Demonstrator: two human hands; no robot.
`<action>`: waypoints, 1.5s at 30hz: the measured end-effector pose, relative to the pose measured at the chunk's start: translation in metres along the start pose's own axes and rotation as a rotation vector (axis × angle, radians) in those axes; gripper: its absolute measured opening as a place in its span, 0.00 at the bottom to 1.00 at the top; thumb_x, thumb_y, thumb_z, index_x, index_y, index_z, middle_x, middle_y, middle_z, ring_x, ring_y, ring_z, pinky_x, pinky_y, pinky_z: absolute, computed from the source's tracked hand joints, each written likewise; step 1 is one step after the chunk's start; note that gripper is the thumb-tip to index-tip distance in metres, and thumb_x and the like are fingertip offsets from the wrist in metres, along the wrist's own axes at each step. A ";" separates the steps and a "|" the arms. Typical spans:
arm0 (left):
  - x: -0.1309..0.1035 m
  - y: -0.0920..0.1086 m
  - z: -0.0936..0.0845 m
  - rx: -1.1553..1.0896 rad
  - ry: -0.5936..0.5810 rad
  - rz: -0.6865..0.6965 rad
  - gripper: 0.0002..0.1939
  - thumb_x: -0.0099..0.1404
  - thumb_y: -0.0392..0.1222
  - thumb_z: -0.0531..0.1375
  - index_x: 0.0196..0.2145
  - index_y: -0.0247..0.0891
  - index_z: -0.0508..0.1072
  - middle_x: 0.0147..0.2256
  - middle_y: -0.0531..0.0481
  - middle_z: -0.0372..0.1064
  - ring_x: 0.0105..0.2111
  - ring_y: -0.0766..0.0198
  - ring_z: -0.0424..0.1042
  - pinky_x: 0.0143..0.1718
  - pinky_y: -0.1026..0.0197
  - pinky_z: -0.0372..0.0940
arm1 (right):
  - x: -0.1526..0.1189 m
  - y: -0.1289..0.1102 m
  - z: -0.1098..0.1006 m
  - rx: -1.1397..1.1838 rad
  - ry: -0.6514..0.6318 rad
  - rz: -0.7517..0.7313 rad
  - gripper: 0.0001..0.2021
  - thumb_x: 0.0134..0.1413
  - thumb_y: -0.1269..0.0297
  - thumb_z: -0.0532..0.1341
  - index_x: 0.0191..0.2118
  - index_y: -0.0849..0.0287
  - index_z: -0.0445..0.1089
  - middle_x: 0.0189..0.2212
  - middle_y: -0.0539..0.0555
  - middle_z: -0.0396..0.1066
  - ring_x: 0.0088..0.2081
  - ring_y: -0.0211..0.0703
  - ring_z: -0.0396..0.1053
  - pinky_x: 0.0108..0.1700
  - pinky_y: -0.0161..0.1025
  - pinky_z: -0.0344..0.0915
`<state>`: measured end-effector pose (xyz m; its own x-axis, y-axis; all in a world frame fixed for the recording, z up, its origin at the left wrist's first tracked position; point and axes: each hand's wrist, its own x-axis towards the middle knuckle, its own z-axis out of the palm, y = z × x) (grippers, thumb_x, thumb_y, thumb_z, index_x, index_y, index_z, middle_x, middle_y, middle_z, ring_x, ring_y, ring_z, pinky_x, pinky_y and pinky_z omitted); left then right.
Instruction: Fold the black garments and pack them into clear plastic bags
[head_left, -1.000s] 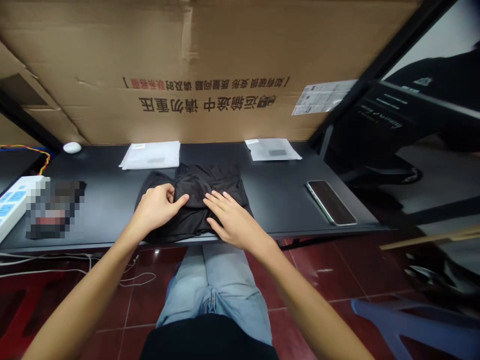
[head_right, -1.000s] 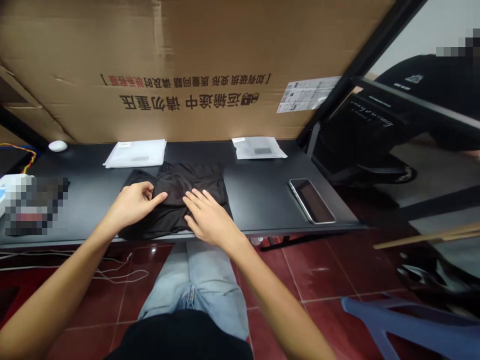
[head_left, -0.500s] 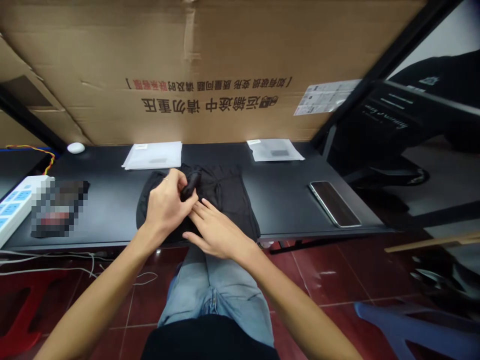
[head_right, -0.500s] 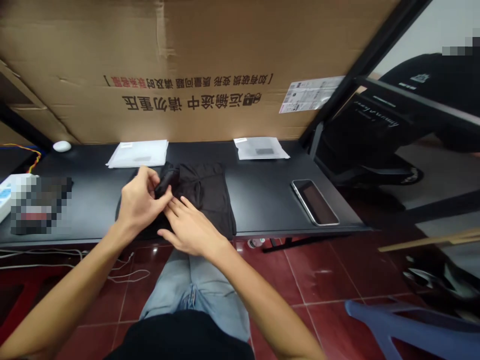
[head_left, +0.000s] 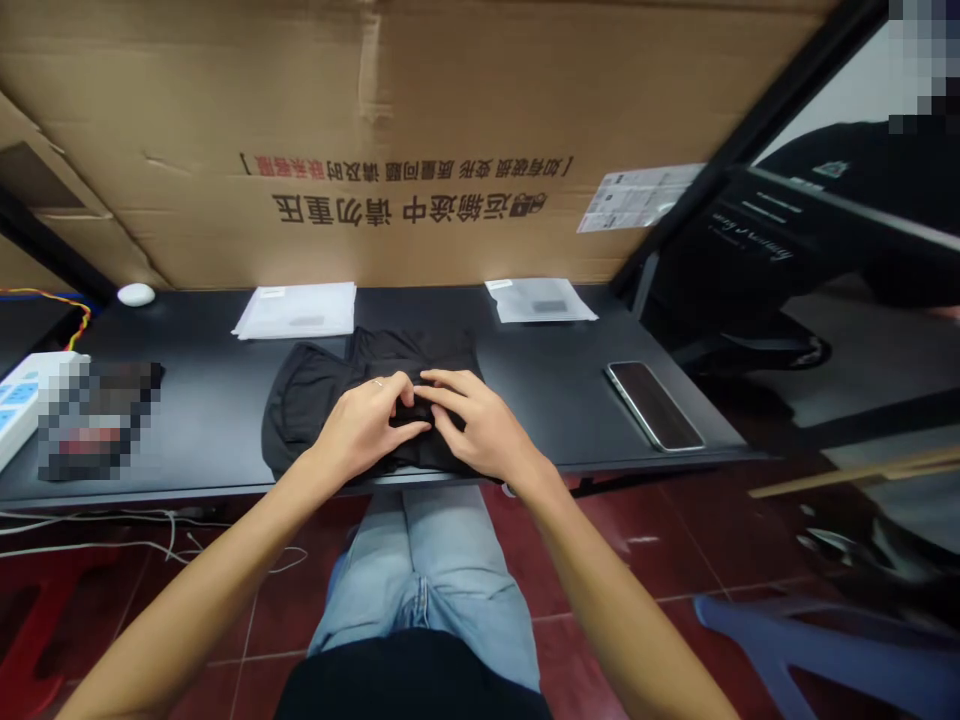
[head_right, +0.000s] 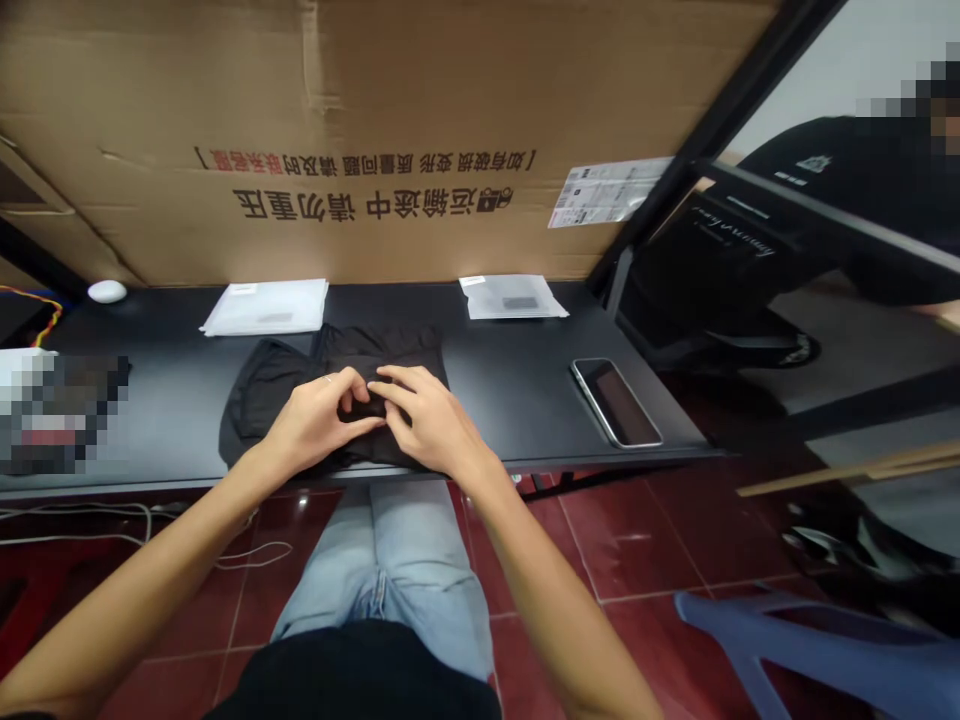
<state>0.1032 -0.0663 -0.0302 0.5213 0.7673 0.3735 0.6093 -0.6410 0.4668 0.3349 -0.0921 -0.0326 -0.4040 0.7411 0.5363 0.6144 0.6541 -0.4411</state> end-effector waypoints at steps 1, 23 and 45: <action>-0.001 -0.001 -0.002 -0.021 0.000 0.011 0.15 0.68 0.48 0.72 0.41 0.44 0.69 0.36 0.55 0.74 0.34 0.62 0.74 0.37 0.60 0.66 | 0.000 0.003 0.003 -0.016 -0.026 0.006 0.18 0.71 0.72 0.59 0.59 0.52 0.80 0.62 0.59 0.76 0.60 0.54 0.76 0.63 0.57 0.77; 0.025 -0.027 -0.024 -0.609 -0.163 -0.442 0.22 0.64 0.57 0.69 0.33 0.43 0.62 0.26 0.58 0.64 0.25 0.66 0.62 0.30 0.63 0.57 | -0.016 0.025 0.004 -0.105 0.015 -0.095 0.20 0.70 0.73 0.59 0.61 0.52 0.78 0.61 0.63 0.76 0.62 0.56 0.76 0.62 0.59 0.78; 0.017 -0.021 -0.039 -1.039 -0.198 -0.547 0.22 0.66 0.57 0.70 0.36 0.43 0.64 0.30 0.56 0.69 0.30 0.65 0.74 0.37 0.55 0.77 | 0.016 0.008 -0.016 -0.211 -0.164 -0.480 0.35 0.70 0.75 0.55 0.79 0.59 0.54 0.73 0.65 0.65 0.75 0.54 0.63 0.76 0.61 0.63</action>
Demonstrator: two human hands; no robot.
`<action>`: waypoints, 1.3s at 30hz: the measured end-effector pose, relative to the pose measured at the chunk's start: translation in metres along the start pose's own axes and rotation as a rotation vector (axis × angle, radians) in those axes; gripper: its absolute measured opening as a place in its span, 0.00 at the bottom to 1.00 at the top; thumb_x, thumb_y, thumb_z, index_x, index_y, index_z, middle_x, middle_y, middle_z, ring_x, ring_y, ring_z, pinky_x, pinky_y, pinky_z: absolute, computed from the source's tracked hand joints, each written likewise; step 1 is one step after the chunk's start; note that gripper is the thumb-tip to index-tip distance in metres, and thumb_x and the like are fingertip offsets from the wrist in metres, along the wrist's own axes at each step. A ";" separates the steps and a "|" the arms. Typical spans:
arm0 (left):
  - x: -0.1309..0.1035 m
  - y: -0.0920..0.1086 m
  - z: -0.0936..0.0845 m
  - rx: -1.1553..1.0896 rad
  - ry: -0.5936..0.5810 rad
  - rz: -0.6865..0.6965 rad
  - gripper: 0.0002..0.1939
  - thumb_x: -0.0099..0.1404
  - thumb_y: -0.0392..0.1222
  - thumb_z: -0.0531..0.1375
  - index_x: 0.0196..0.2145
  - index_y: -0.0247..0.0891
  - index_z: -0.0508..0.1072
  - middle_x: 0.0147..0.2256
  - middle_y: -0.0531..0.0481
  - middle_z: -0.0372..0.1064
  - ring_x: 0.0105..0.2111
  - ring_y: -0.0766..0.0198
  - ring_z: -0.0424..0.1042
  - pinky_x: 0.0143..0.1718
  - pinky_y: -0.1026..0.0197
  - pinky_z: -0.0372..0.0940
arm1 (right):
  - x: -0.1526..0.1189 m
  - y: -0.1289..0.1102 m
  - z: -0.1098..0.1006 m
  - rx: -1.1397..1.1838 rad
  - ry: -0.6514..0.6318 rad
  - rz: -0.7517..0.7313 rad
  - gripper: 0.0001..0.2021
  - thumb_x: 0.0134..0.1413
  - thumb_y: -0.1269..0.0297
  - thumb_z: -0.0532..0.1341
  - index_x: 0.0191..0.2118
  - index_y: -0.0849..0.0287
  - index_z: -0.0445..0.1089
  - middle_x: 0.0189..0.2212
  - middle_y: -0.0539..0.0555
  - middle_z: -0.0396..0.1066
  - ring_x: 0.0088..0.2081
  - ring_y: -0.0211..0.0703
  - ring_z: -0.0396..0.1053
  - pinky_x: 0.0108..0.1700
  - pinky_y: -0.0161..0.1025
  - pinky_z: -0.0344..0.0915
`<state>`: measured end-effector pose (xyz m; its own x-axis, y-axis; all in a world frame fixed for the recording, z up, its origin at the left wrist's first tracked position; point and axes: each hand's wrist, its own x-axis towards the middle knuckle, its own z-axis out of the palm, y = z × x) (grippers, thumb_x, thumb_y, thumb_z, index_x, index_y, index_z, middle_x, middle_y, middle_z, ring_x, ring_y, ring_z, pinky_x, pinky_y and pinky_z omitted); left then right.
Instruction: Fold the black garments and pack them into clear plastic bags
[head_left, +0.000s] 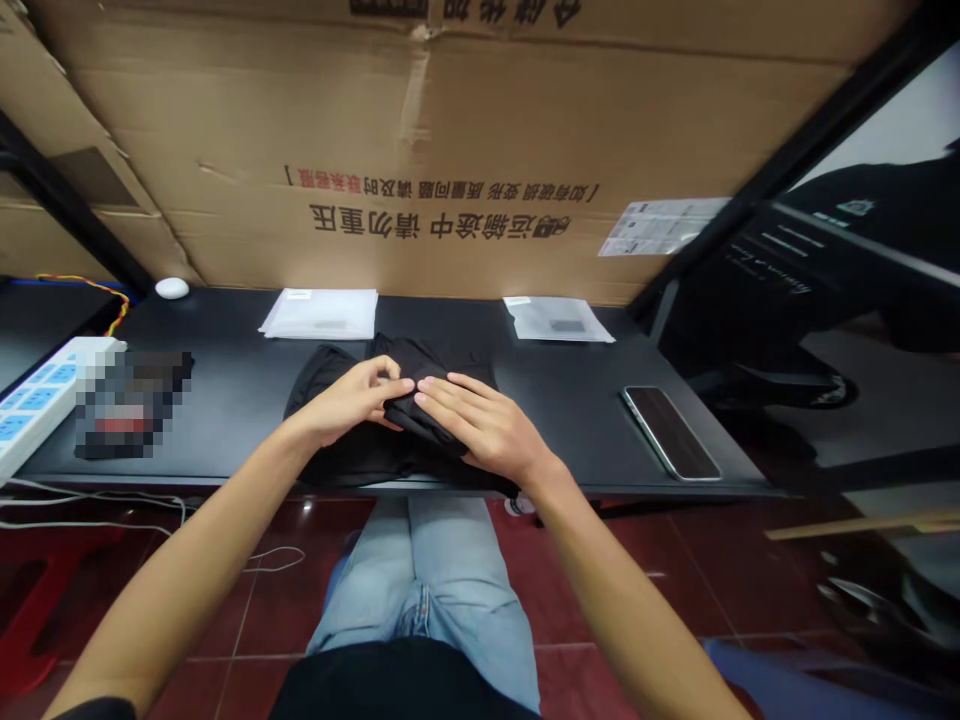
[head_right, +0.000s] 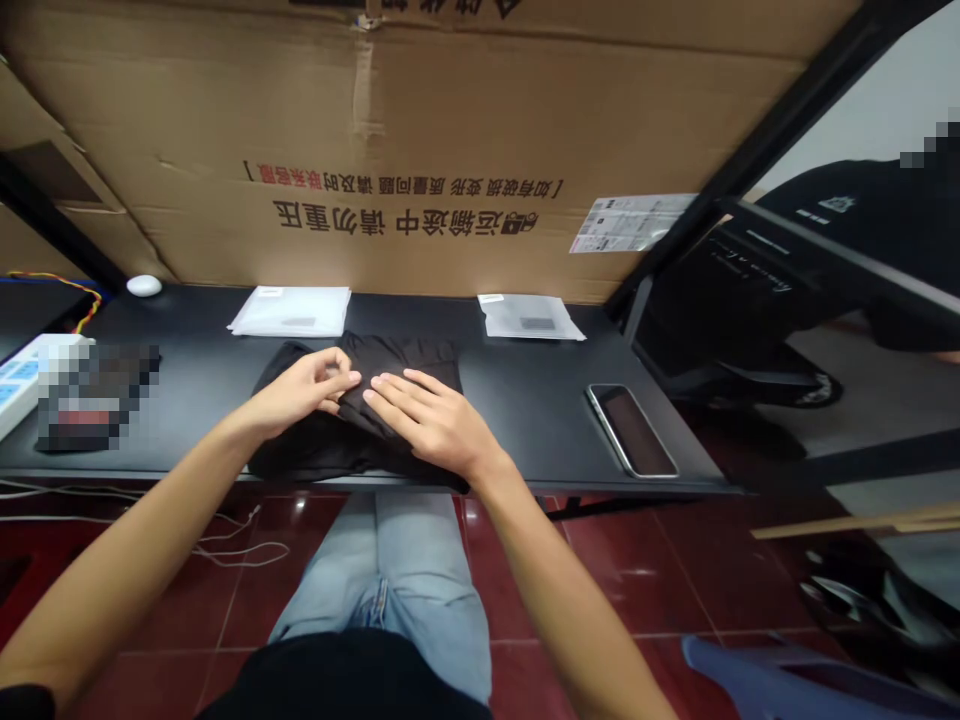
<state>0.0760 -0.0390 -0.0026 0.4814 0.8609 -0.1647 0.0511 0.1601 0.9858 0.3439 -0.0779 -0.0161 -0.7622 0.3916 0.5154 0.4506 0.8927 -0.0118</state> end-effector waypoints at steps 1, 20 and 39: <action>0.001 0.000 -0.008 0.123 0.060 0.048 0.21 0.67 0.58 0.68 0.37 0.43 0.65 0.32 0.54 0.72 0.31 0.63 0.76 0.39 0.54 0.77 | -0.003 0.003 0.000 -0.010 -0.010 -0.001 0.35 0.69 0.75 0.56 0.79 0.59 0.56 0.73 0.64 0.66 0.75 0.54 0.64 0.76 0.61 0.63; 0.035 0.003 -0.170 1.568 0.528 -0.076 0.24 0.72 0.52 0.55 0.57 0.40 0.80 0.51 0.32 0.80 0.49 0.35 0.78 0.51 0.42 0.69 | -0.015 0.008 0.017 0.134 -0.254 0.185 0.41 0.53 0.80 0.66 0.73 0.57 0.66 0.72 0.62 0.68 0.71 0.54 0.69 0.73 0.58 0.66; -0.016 0.007 -0.002 1.460 0.320 0.569 0.14 0.80 0.37 0.51 0.43 0.41 0.77 0.45 0.41 0.74 0.49 0.50 0.73 0.47 0.53 0.67 | -0.005 -0.018 -0.008 0.098 0.220 0.080 0.30 0.77 0.68 0.58 0.79 0.53 0.59 0.70 0.61 0.71 0.73 0.60 0.67 0.73 0.64 0.70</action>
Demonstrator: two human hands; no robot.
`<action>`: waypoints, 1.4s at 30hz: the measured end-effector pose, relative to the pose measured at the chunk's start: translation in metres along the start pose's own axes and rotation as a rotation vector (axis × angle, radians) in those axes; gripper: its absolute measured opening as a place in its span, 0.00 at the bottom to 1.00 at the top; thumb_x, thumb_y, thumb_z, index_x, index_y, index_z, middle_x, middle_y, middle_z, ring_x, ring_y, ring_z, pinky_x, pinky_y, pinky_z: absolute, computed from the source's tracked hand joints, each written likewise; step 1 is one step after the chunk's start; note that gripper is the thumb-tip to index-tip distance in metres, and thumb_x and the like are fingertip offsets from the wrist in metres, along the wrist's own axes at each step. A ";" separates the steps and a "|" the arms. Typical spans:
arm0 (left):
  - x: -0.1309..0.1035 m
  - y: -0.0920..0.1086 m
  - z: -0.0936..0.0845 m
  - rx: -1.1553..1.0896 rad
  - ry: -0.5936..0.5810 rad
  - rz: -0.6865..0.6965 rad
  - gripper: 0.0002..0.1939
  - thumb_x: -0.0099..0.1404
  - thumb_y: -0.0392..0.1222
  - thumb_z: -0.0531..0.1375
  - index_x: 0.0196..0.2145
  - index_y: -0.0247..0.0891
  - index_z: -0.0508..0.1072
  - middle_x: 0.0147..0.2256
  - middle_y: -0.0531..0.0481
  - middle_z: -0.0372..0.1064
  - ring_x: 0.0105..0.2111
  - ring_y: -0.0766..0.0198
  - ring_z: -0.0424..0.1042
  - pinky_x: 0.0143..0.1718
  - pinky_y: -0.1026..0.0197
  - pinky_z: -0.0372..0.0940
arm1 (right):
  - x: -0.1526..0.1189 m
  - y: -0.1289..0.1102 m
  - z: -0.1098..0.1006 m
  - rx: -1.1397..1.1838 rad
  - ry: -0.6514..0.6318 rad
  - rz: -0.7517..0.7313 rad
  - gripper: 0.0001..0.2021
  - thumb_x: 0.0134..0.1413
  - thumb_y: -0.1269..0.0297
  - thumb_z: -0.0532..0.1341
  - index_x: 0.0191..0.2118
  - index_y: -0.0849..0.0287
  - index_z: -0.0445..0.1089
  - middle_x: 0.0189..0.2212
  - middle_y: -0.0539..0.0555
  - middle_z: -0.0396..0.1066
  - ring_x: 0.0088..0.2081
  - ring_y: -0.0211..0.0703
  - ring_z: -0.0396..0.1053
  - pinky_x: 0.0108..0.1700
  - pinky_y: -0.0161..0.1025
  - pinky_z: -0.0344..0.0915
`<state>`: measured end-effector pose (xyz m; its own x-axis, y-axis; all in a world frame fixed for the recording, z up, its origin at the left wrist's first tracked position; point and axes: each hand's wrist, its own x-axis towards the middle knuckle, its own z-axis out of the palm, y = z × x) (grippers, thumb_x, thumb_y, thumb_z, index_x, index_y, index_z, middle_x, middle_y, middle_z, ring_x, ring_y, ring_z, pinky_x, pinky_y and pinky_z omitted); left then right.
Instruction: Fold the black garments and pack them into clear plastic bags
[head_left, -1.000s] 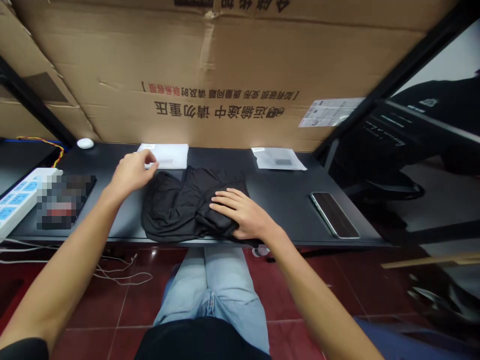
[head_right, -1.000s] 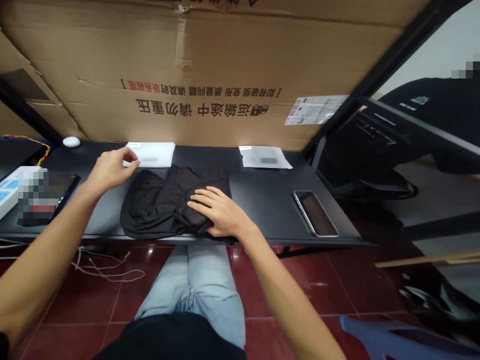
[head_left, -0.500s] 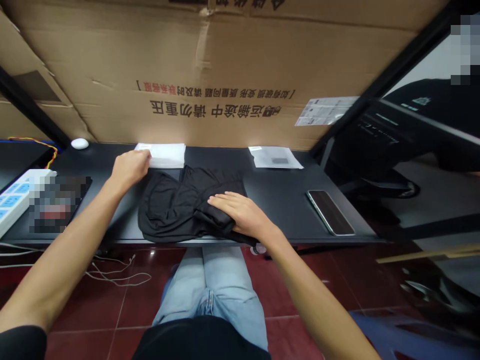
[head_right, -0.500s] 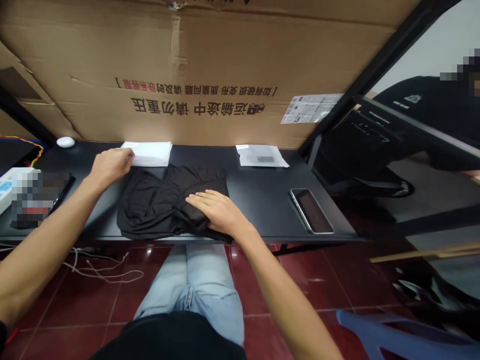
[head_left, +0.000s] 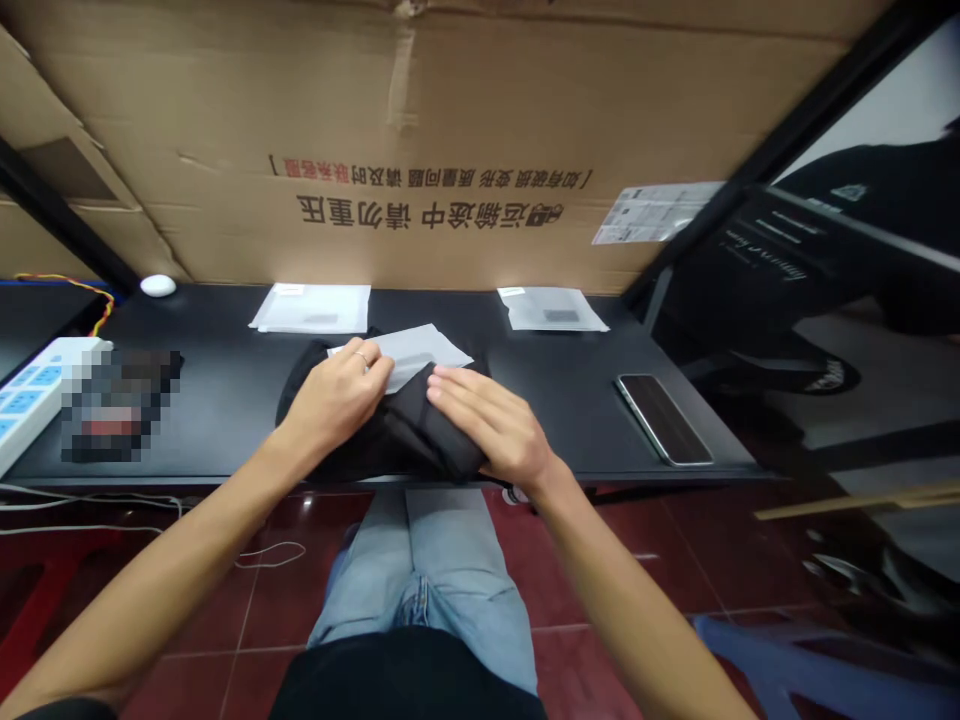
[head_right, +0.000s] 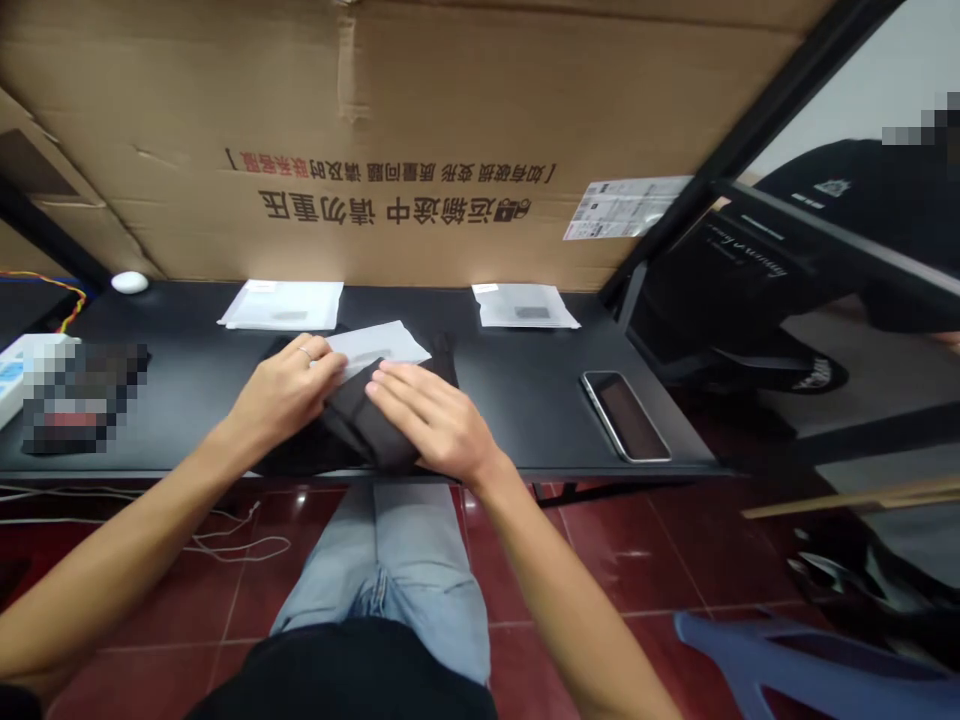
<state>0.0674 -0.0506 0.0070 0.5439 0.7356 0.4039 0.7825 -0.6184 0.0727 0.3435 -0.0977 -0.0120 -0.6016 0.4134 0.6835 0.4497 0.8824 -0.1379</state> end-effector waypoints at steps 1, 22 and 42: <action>-0.001 0.005 0.001 -0.028 -0.002 0.010 0.14 0.81 0.38 0.51 0.43 0.42 0.77 0.45 0.42 0.74 0.49 0.50 0.73 0.47 0.54 0.68 | 0.000 -0.003 0.002 0.001 -0.015 -0.044 0.30 0.77 0.70 0.57 0.79 0.55 0.59 0.69 0.62 0.72 0.73 0.58 0.67 0.73 0.62 0.70; -0.008 0.012 0.014 -0.498 0.061 -0.046 0.10 0.74 0.32 0.56 0.46 0.41 0.75 0.43 0.45 0.73 0.44 0.57 0.75 0.50 0.55 0.72 | 0.001 0.005 0.033 -0.204 -0.277 0.239 0.32 0.64 0.79 0.58 0.73 0.60 0.63 0.64 0.66 0.75 0.66 0.60 0.73 0.66 0.57 0.74; -0.009 -0.004 0.022 -0.454 0.209 -0.037 0.10 0.72 0.36 0.62 0.44 0.42 0.84 0.41 0.47 0.77 0.44 0.57 0.76 0.50 0.56 0.71 | 0.028 -0.011 0.039 -0.306 -0.548 0.472 0.39 0.67 0.80 0.49 0.82 0.61 0.46 0.76 0.71 0.59 0.74 0.64 0.62 0.64 0.59 0.74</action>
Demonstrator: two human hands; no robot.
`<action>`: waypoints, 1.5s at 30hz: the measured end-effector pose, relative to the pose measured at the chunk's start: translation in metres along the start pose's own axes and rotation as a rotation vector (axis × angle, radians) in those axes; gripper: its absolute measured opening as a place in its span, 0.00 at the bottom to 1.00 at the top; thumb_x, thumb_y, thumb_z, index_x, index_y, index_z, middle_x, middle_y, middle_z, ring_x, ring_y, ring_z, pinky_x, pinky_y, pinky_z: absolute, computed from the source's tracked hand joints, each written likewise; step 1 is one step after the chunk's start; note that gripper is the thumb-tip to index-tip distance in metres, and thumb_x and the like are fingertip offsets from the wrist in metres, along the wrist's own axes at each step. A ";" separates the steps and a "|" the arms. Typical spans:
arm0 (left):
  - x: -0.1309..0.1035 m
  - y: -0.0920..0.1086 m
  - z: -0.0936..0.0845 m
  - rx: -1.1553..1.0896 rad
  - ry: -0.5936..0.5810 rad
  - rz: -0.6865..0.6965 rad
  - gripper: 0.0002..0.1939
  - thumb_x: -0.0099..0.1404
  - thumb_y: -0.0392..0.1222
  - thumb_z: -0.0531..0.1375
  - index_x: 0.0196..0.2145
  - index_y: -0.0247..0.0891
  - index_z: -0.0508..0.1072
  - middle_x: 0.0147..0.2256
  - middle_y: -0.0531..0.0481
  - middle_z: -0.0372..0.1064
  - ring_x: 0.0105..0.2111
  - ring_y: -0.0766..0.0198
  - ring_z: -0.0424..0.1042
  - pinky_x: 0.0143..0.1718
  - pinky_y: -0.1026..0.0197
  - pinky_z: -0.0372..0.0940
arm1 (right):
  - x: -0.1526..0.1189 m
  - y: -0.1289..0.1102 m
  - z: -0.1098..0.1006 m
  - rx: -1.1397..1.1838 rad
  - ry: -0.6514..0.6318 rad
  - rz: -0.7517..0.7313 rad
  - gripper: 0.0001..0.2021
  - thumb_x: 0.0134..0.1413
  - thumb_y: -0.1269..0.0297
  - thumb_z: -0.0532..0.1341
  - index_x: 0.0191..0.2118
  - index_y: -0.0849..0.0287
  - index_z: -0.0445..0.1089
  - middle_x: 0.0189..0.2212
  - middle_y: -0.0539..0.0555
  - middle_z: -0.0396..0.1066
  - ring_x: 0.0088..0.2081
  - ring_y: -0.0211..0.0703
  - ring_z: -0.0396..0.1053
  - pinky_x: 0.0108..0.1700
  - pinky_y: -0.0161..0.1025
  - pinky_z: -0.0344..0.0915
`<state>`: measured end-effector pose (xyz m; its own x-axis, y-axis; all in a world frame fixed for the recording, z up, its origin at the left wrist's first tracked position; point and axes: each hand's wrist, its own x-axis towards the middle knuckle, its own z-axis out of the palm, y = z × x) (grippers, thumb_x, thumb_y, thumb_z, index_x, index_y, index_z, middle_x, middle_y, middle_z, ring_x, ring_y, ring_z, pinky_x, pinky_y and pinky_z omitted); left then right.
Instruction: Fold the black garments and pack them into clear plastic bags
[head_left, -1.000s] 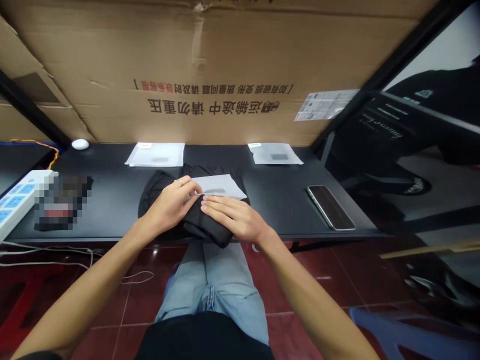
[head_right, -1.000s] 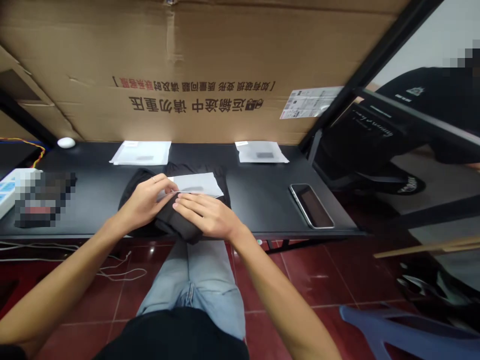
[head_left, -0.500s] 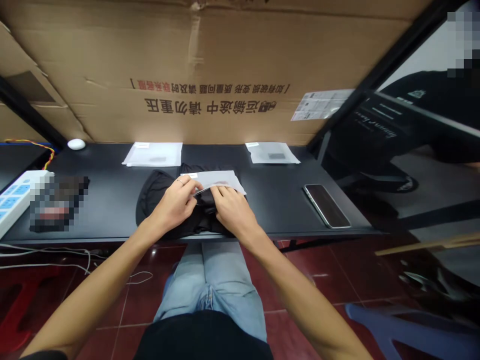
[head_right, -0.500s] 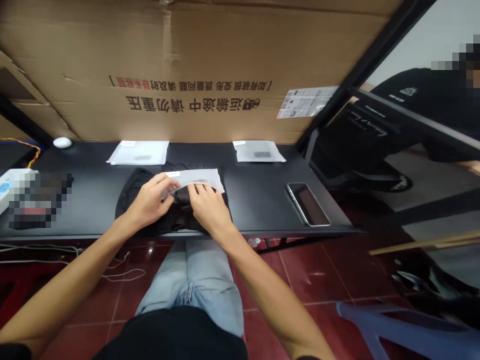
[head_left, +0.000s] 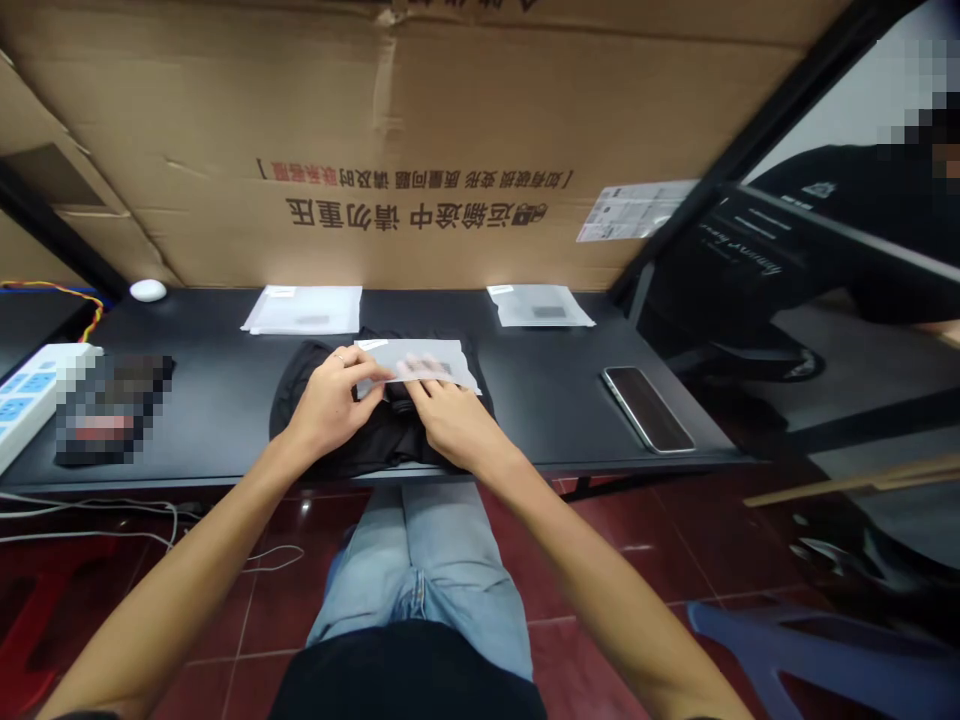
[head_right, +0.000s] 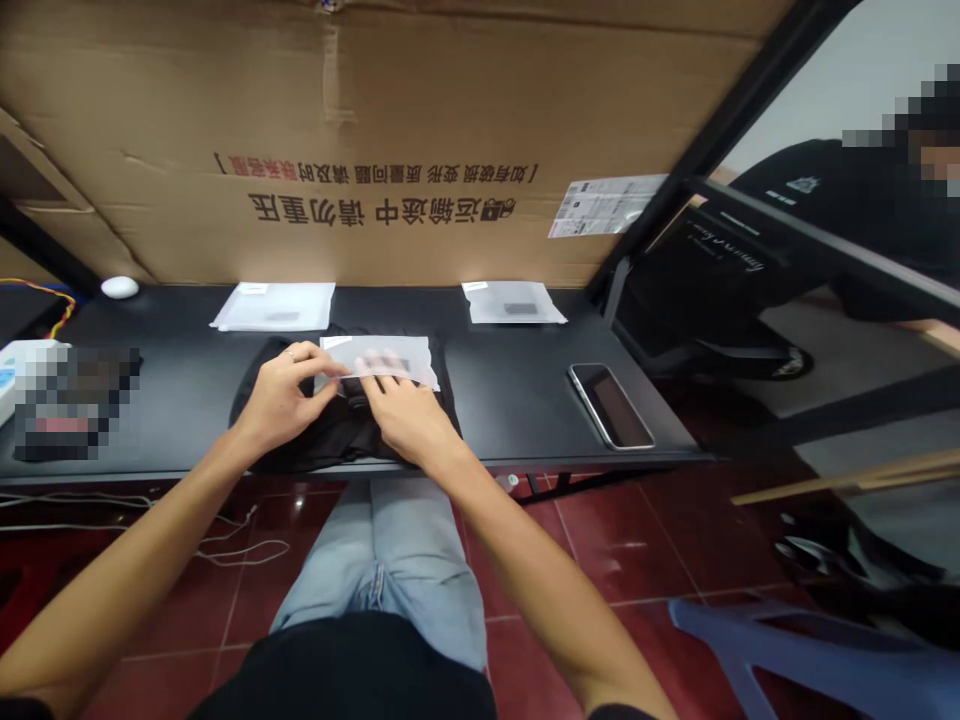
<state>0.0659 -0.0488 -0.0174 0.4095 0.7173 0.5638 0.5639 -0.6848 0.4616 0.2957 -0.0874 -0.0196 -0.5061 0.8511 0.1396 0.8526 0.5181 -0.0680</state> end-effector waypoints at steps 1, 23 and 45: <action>0.000 0.000 0.001 -0.010 0.004 0.011 0.10 0.72 0.36 0.62 0.44 0.42 0.85 0.40 0.47 0.77 0.43 0.57 0.76 0.49 0.56 0.71 | 0.003 -0.002 0.002 -0.015 -0.003 0.045 0.40 0.67 0.81 0.48 0.82 0.59 0.44 0.76 0.71 0.59 0.73 0.64 0.64 0.63 0.59 0.75; -0.012 -0.004 -0.014 0.207 0.015 -0.475 0.22 0.73 0.59 0.61 0.28 0.41 0.77 0.28 0.50 0.75 0.27 0.61 0.70 0.35 0.58 0.61 | 0.001 0.005 0.006 0.198 0.571 -0.184 0.20 0.75 0.67 0.54 0.63 0.57 0.76 0.61 0.62 0.79 0.66 0.55 0.73 0.69 0.57 0.70; -0.020 0.005 -0.015 -0.128 -0.283 -0.380 0.22 0.77 0.53 0.55 0.26 0.41 0.63 0.23 0.56 0.60 0.25 0.65 0.58 0.29 0.61 0.50 | 0.014 -0.006 0.018 0.345 0.397 -0.330 0.11 0.77 0.60 0.59 0.51 0.56 0.79 0.52 0.59 0.81 0.56 0.51 0.76 0.60 0.51 0.74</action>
<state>0.0493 -0.0688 -0.0160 0.3808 0.9141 0.1393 0.6256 -0.3656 0.6892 0.2808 -0.0768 -0.0354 -0.5923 0.5796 0.5597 0.5348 0.8024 -0.2650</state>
